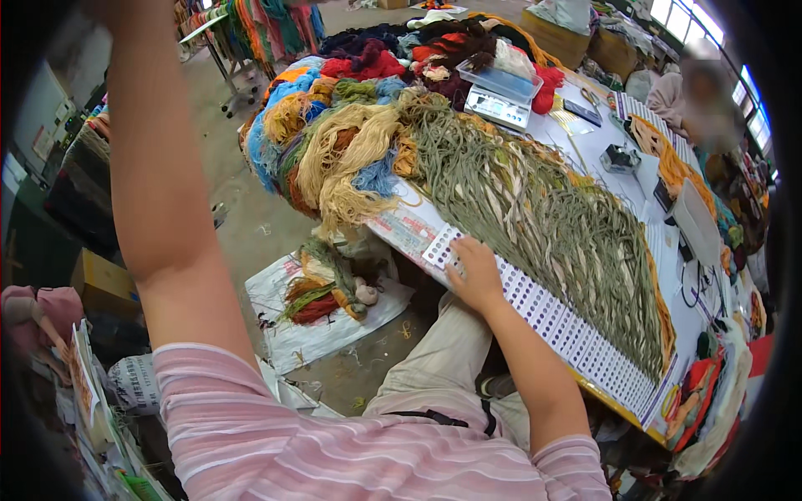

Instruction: Sorting and bundling green yarn samples for a color reference chart at a workstation.

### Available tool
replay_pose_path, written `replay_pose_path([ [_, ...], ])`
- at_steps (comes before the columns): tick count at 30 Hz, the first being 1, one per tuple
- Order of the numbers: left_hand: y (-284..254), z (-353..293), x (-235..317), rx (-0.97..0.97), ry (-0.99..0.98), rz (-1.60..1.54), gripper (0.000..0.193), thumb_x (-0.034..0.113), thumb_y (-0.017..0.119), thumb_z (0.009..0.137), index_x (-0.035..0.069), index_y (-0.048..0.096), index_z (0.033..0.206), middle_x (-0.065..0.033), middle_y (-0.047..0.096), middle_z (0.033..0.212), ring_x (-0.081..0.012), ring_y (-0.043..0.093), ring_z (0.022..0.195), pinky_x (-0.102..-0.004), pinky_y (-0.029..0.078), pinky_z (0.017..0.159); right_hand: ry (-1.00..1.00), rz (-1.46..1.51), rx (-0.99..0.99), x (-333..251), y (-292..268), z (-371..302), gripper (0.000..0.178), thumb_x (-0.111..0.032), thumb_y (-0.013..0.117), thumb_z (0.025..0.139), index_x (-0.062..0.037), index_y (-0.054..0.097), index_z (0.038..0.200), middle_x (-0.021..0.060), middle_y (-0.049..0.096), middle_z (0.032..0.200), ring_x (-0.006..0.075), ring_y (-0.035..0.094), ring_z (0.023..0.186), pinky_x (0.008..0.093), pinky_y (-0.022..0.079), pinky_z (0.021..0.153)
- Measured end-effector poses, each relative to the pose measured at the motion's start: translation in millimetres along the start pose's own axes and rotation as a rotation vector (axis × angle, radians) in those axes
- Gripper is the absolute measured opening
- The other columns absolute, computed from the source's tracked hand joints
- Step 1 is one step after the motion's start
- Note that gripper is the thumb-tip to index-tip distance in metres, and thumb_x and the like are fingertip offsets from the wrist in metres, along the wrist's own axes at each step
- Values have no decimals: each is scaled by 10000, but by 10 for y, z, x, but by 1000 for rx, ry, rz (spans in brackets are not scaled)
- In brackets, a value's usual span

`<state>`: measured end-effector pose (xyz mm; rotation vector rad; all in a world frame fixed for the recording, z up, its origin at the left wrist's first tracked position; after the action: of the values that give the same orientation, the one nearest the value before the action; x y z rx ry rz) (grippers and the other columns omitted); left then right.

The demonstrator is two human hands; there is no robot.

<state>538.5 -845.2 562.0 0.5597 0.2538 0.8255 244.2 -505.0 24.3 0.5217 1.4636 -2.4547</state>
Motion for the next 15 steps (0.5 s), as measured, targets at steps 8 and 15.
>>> replay_pose_path([
  [8, 559, -2557, 1271, -297, -1000, -592, 411, 148, 560, 914, -18, 450, 1274, -209, 517, 1229, -286, 588, 1037, -395, 504, 925, -86, 666, 441, -1269, -1488, 50, 499, -59, 633, 825, -45, 480, 1300, 137, 582, 1099, 231, 602, 932, 330, 469, 840],
  [15, 583, -5320, 1684, 133, -1812, -712, 388, 223, 334, 982, -59, 539, 1152, -194, 617, 1092, -286, 623, 989, -383, 543, 834, -106, 461, 319, -1824, -1840, -311, 599, -40, 679, 717, -40, 499, 1288, 119, 524, 1081, 195, 575, 781, 288, 491, 668],
])
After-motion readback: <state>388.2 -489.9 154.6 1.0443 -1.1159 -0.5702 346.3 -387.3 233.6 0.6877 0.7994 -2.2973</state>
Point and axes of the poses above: each hand's wrist, its own z-axis towards the middle knuckle, its own y-axis out of the palm, x = y × z, the point moved 9 cm from there along z, towards the middle knuckle
